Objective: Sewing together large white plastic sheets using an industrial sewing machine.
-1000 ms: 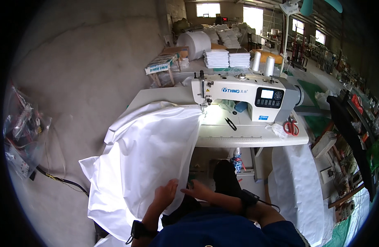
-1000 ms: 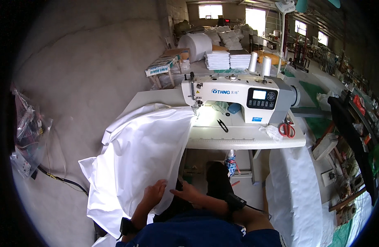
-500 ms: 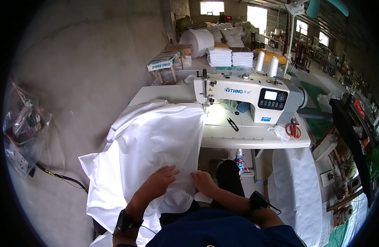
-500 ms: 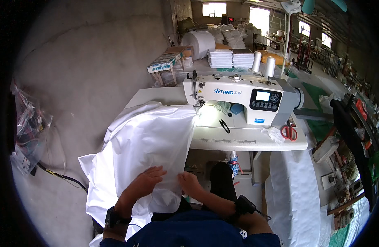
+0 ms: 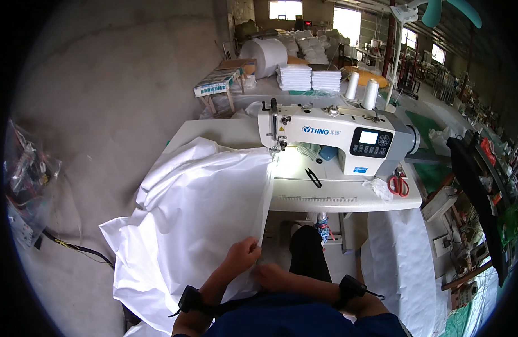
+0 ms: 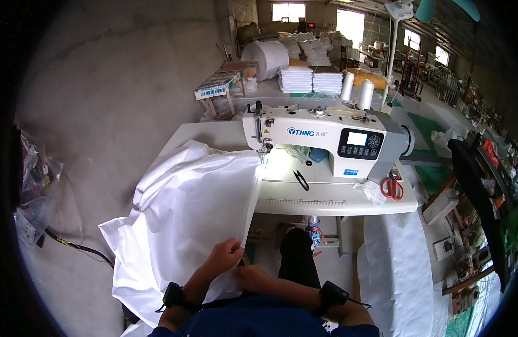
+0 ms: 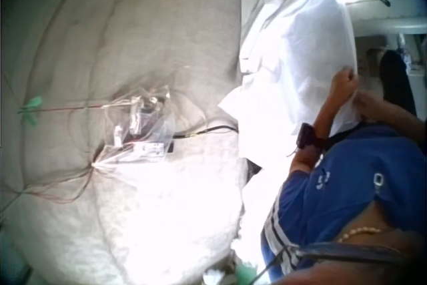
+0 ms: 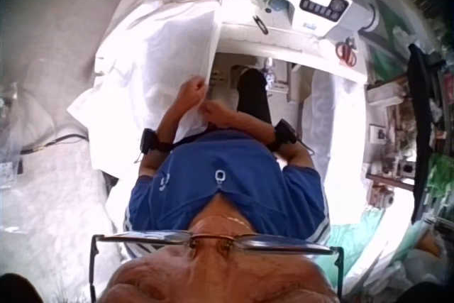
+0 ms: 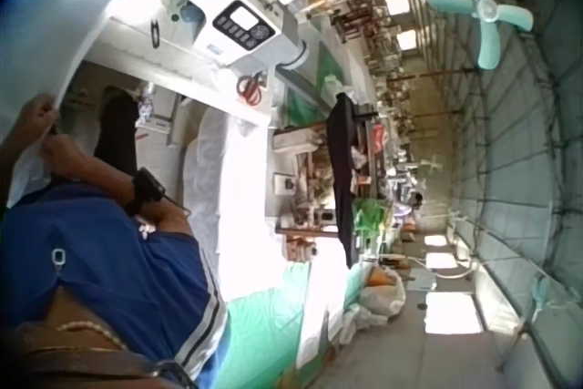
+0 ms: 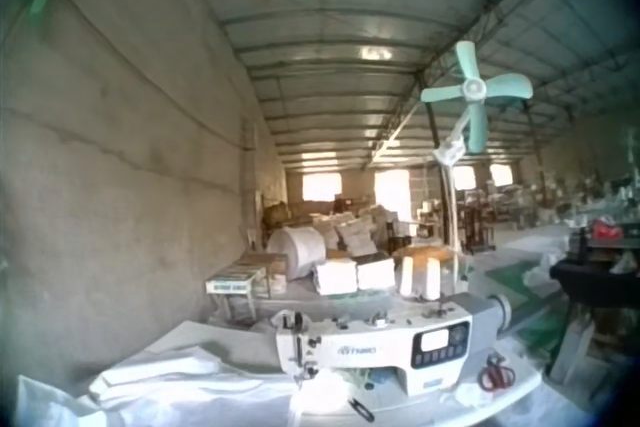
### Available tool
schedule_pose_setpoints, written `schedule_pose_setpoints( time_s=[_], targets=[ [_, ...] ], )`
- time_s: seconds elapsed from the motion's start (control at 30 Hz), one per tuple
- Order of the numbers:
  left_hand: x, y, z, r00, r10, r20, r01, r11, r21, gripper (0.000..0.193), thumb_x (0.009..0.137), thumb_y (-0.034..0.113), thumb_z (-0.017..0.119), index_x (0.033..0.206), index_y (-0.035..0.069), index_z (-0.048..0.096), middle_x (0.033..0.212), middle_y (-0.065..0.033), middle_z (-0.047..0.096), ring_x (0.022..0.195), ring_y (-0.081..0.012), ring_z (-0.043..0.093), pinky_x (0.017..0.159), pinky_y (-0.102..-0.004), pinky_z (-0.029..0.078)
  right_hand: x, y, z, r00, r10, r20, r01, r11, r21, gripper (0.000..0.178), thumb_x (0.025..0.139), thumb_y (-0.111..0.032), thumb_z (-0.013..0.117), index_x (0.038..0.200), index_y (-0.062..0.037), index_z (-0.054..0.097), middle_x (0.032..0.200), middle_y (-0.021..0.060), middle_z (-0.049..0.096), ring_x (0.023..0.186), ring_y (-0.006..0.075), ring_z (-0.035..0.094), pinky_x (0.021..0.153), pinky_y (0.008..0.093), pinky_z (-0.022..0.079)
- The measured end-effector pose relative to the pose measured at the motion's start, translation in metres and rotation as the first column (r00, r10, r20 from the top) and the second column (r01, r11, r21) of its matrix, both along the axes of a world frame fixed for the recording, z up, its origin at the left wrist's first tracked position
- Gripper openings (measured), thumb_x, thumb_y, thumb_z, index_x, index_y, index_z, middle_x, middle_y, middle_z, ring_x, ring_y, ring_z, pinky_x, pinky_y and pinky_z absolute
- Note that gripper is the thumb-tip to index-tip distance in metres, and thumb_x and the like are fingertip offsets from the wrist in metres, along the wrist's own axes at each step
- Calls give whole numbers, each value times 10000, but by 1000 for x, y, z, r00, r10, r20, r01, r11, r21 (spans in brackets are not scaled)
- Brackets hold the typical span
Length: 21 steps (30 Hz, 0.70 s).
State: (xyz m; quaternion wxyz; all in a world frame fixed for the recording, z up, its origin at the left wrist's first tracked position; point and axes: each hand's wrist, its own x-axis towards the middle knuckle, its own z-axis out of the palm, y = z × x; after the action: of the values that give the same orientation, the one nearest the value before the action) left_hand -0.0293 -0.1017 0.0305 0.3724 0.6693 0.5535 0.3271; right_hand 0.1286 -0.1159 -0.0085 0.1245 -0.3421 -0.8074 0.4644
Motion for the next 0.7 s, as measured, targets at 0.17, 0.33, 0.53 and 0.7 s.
schedule_pose_setpoints(
  time_s=[0.17,0.33,0.53,0.7],
  targets=[
    [-10,5,11,1000,20,10,-19,994,-108,206,852,197,600,831,-3,559,627,-67,558,588,-118,517,533,-330,438,33,72,39,902,-364,-232,165,787,-594,293,905,-214,501,1106,-19,587,918,135,667,777,269,666,616,371,535],
    [-3,5,33,991,-29,-129,25,999,-34,210,828,201,585,827,-7,554,675,-163,577,561,-239,558,561,-393,445,-51,103,-102,987,-56,-149,19,971,-239,253,847,-177,566,1044,-26,610,920,126,669,775,274,665,619,374,536],
    [-18,2,32,911,-51,-409,50,999,-15,210,805,248,563,797,39,586,707,-192,601,651,-377,594,631,-449,463,-77,60,-170,961,97,-259,-89,995,40,232,802,-151,598,986,-13,625,915,145,668,774,307,663,648,389,538],
    [-15,-7,15,958,-21,-286,11,999,-39,216,802,255,580,762,44,592,653,-169,582,633,-367,591,600,-434,464,-27,122,-23,954,17,300,-99,961,260,226,796,-166,575,930,10,626,878,204,656,811,388,646,713,437,526]
  ],
)
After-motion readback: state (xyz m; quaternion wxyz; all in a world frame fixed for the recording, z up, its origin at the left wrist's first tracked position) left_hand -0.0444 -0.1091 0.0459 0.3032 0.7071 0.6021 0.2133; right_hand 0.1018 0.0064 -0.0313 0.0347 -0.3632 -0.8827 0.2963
